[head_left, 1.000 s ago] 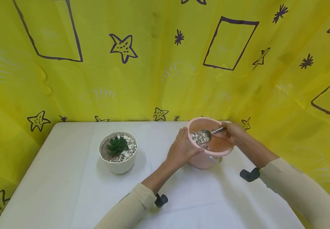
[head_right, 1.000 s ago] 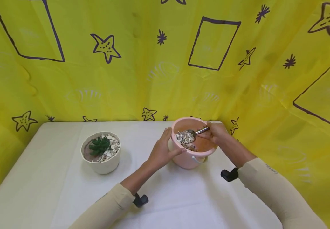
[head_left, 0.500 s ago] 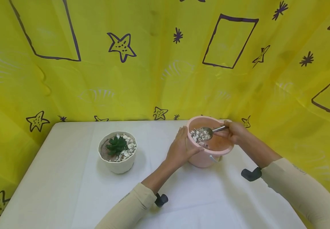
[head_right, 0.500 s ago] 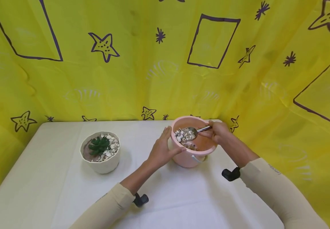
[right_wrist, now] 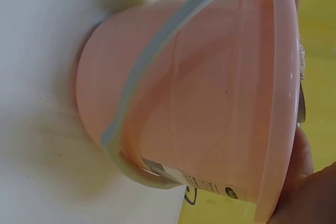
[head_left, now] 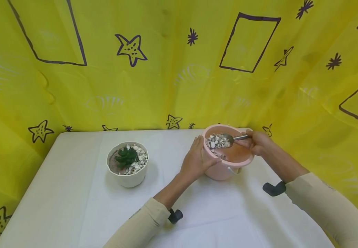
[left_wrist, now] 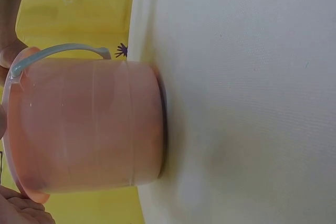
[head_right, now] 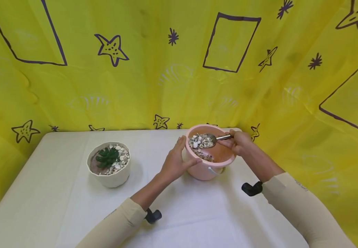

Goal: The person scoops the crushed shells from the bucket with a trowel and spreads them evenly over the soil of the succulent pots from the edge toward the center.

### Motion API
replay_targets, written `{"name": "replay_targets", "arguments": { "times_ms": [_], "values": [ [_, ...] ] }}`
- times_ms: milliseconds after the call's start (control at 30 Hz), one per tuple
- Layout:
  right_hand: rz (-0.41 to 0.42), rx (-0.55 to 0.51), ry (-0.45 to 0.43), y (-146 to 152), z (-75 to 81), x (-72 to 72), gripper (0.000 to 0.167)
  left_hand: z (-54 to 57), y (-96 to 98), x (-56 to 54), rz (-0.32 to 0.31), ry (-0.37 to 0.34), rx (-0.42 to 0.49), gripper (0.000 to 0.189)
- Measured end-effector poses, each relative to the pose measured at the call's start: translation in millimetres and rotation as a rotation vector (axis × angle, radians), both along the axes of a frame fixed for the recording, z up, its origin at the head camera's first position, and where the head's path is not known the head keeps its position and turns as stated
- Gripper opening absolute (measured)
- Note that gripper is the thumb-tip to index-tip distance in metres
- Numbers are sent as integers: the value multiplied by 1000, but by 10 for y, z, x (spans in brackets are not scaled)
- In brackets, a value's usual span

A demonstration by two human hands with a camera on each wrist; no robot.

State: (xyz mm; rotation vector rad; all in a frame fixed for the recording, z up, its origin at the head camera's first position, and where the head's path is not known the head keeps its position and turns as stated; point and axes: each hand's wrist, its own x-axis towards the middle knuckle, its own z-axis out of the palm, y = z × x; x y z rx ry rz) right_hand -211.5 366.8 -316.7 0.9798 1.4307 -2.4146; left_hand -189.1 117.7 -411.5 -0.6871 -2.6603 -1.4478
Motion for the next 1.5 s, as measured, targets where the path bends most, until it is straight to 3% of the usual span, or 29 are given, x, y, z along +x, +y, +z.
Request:
{"name": "replay_targets", "arguments": {
  "times_ms": [367, 600, 1033, 1500],
  "values": [
    [-20, -83, -1, 74, 23, 26, 17, 25, 7, -5, 9, 1, -30, 106],
    [-37, -96, -1, 84, 24, 28, 15, 34, 13, -22, 2, 32, -147, 107],
    [-41, -134, -1, 105, 35, 42, 17, 43, 41, -47, 13, 160, -385, 106],
    [-65, -196, 11, 199, -4, 90, 16, 57, 6, -21, 0, 198, -412, 100]
  ]
}}
